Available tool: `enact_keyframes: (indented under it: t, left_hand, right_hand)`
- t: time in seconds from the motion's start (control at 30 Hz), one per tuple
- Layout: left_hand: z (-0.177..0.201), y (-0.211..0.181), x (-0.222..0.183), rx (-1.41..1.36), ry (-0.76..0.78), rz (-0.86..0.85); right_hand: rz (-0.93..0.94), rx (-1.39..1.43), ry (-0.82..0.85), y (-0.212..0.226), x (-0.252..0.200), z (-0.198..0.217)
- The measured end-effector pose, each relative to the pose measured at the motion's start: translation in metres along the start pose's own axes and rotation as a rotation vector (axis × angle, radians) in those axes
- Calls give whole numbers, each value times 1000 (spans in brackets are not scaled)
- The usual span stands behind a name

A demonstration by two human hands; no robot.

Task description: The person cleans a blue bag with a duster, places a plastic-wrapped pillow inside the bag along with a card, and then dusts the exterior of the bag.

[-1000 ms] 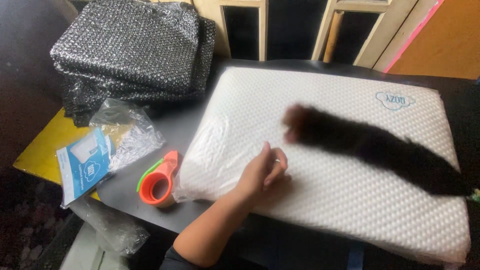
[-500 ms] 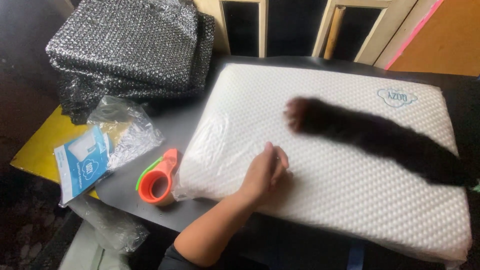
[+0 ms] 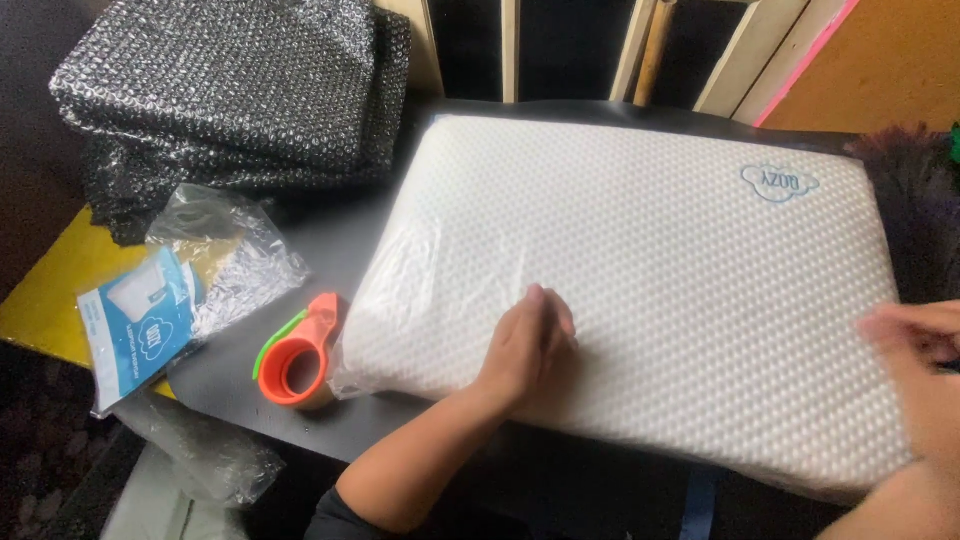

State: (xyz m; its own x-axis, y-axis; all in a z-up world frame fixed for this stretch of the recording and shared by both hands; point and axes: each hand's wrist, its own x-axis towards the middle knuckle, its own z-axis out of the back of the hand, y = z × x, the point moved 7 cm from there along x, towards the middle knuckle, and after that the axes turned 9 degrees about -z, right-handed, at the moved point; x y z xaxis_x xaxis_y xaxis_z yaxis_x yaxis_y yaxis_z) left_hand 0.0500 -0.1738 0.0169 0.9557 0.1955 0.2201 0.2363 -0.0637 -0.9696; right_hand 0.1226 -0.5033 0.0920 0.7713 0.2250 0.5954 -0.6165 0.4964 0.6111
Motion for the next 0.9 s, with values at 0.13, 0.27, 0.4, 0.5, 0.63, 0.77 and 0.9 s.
enact_keyframes:
  t: [0.13,0.27,0.4,0.5,0.63,0.77,0.9]
  left_hand:
    - [-3,2,-3,13,-6,-11]
    - [-11,-2,-7,-34,-6,-6]
    - [-5,1,-5,104,-78,-36]
    - [-5,8,-3,103,-63,-87]
    - [-4,20,1,170,32,-78]
    - [-1,27,2,125,28,-43]
    - [2,34,3,61,30,-17]
  right_hand:
    - [-236,579,463,81,-29,-122]
    - [-444,316,666,103,-38,-187]
    - [-472,326,647,100,-39,-202]
    - [-479,370,672,93,-39,-205]
    - [-464,318,726,89,-34,-211]
    - [-455,320,714,86,-34,-211]
    - [-440,503,739,82,-36,-215]
